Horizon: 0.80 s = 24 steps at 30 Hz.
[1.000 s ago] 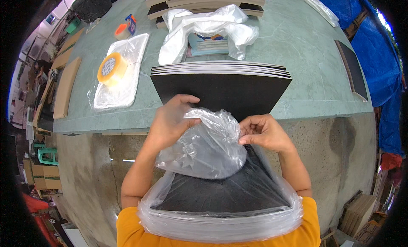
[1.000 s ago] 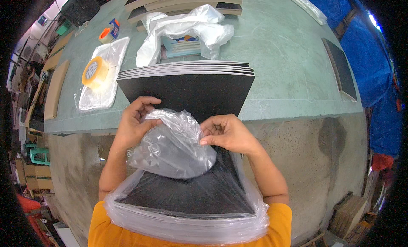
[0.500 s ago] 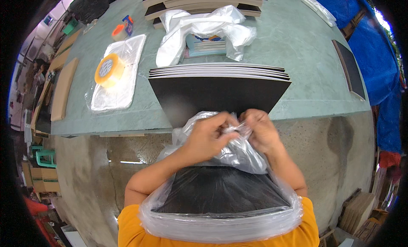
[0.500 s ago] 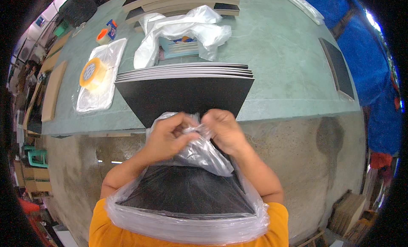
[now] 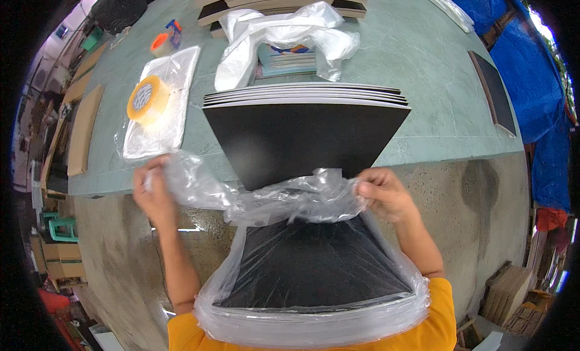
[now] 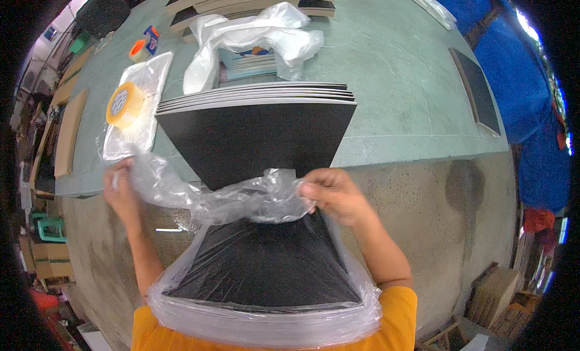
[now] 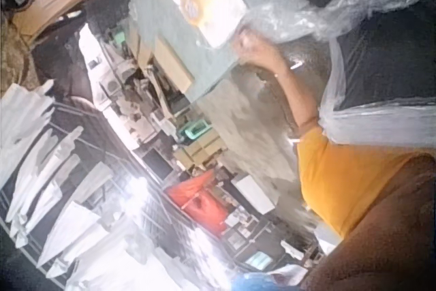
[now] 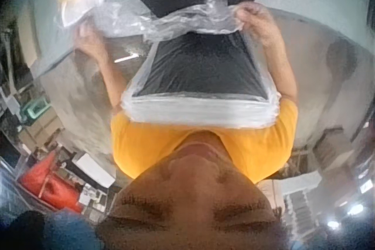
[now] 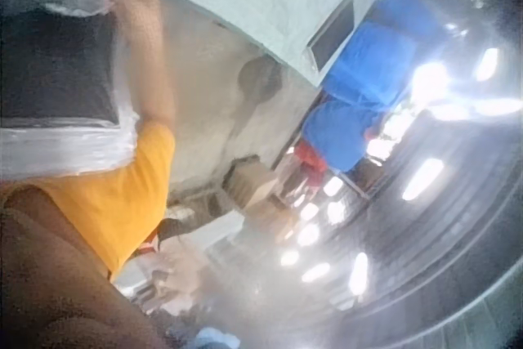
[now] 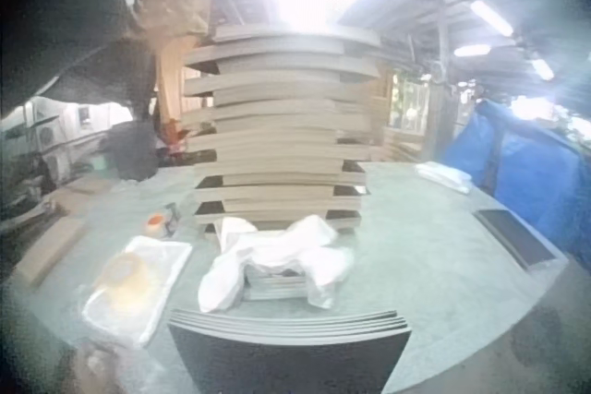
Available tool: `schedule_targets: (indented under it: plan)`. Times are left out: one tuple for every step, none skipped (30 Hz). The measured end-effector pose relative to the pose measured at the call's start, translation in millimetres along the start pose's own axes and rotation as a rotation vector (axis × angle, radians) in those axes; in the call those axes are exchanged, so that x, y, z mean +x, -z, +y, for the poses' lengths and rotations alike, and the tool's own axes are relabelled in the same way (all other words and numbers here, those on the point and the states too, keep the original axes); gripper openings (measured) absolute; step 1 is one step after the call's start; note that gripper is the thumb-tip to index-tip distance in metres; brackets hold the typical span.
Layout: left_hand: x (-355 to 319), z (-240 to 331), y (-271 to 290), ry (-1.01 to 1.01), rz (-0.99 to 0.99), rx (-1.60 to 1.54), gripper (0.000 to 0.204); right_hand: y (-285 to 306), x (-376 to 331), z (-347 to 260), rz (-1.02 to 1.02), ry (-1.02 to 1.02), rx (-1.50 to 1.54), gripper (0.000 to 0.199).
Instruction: The person places plastic film over black boards and white paper sheets, wrapping the top edge of each item before stacking it. The person then picks up a roll of tape from the work table.
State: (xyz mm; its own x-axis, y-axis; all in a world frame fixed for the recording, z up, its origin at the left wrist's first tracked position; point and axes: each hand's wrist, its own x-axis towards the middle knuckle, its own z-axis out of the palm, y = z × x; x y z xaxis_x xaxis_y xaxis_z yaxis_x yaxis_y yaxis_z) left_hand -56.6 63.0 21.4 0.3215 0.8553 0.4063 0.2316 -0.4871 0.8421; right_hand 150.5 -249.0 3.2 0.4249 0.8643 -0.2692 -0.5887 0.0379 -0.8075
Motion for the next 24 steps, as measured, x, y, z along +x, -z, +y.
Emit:
schedule_targets:
  plan:
    - [-10, 27, -16, 0.032, -0.174, -0.161, 0.008, -11, 6, -1, -0.044, -0.035, -0.007, 0.018]
    - [-18, 36, -29, 0.054, -0.458, -0.415, 0.008, -20, 13, -2, -0.092, -0.070, -0.016, 0.019]
    - [-31, 53, -45, 0.121, -0.629, -0.531, 0.009, -28, 17, -3, -0.130, -0.103, -0.024, 0.021]
    - [-35, 71, -53, 0.221, -0.874, -0.574, 0.005, -39, 19, -8, -0.120, -0.083, -0.032, 0.021]
    - [-36, 87, -60, 0.324, -1.137, -0.618, 0.007, -42, 18, -9, -0.105, -0.072, -0.002, 0.020]
    - [-37, 98, -63, 0.259, -1.246, -0.565, 0.009, -44, 16, -10, -0.089, -0.059, 0.028, 0.019]
    - [-40, 104, -66, 0.195, -1.350, -0.509, 0.011, -45, 14, -9, -0.076, -0.050, 0.058, 0.018]
    - [-45, 107, -70, 0.137, -1.343, -0.461, 0.012, -45, 13, -7, -0.091, -0.046, 0.101, 0.018]
    - [-51, 107, -75, 0.079, -1.334, -0.414, 0.013, -44, 13, -4, -0.106, -0.042, 0.143, 0.017]
    - [-56, 106, -79, 0.024, -1.325, -0.364, 0.013, -44, 13, 0, -0.121, -0.039, 0.188, 0.017]
    - [-59, 105, -83, 0.074, -1.305, -0.438, 0.013, -45, 14, 3, -0.142, -0.036, 0.246, 0.018]
    - [-62, 103, -85, 0.124, -1.283, -0.511, 0.013, -46, 16, 6, -0.162, -0.033, 0.304, 0.019]
    - [-63, 100, -88, 0.171, -1.259, -0.583, 0.013, -45, 19, 9, -0.185, -0.027, 0.360, 0.019]
    - [-61, 93, -86, 0.100, -1.198, -0.476, 0.012, -39, 19, 10, -0.225, 0.027, 0.384, 0.020]
    - [-54, 81, -78, 0.032, -1.134, -0.371, 0.012, -37, 16, 4, -0.209, 0.061, 0.352, 0.019]
    - [-46, 68, -66, -0.032, -1.057, -0.263, 0.011, -38, 12, -5, -0.202, 0.088, 0.318, 0.019]
    - [-34, 51, -56, -0.027, -0.939, -0.174, 0.010, -37, 8, -13, -0.188, 0.124, 0.286, 0.018]
    - [-24, 40, -51, -0.024, -0.826, -0.090, 0.010, -33, 4, -18, -0.198, 0.101, 0.266, 0.016]
    - [-20, 47, -52, 0.037, -0.821, -0.145, 0.009, -31, 7, -16, -0.195, 0.087, 0.199, 0.016]
    - [-17, 62, -50, 0.109, -0.820, -0.201, 0.008, -31, 10, -12, -0.185, 0.064, 0.136, 0.016]
    - [-17, 77, -49, 0.181, -0.819, -0.256, 0.008, -32, 12, -8, -0.175, 0.040, 0.073, 0.016]
    - [-22, 92, -50, 0.197, -0.983, -0.162, 0.015, -41, 16, -5, -0.146, -0.058, 0.139, 0.015]
    - [-29, 105, -57, 0.054, -1.107, -0.207, 0.016, -46, 21, -2, -0.196, -0.088, 0.217, 0.015]
    - [-35, 114, -65, -0.095, -1.228, -0.250, 0.018, -49, 26, 2, -0.245, -0.118, 0.296, 0.014]
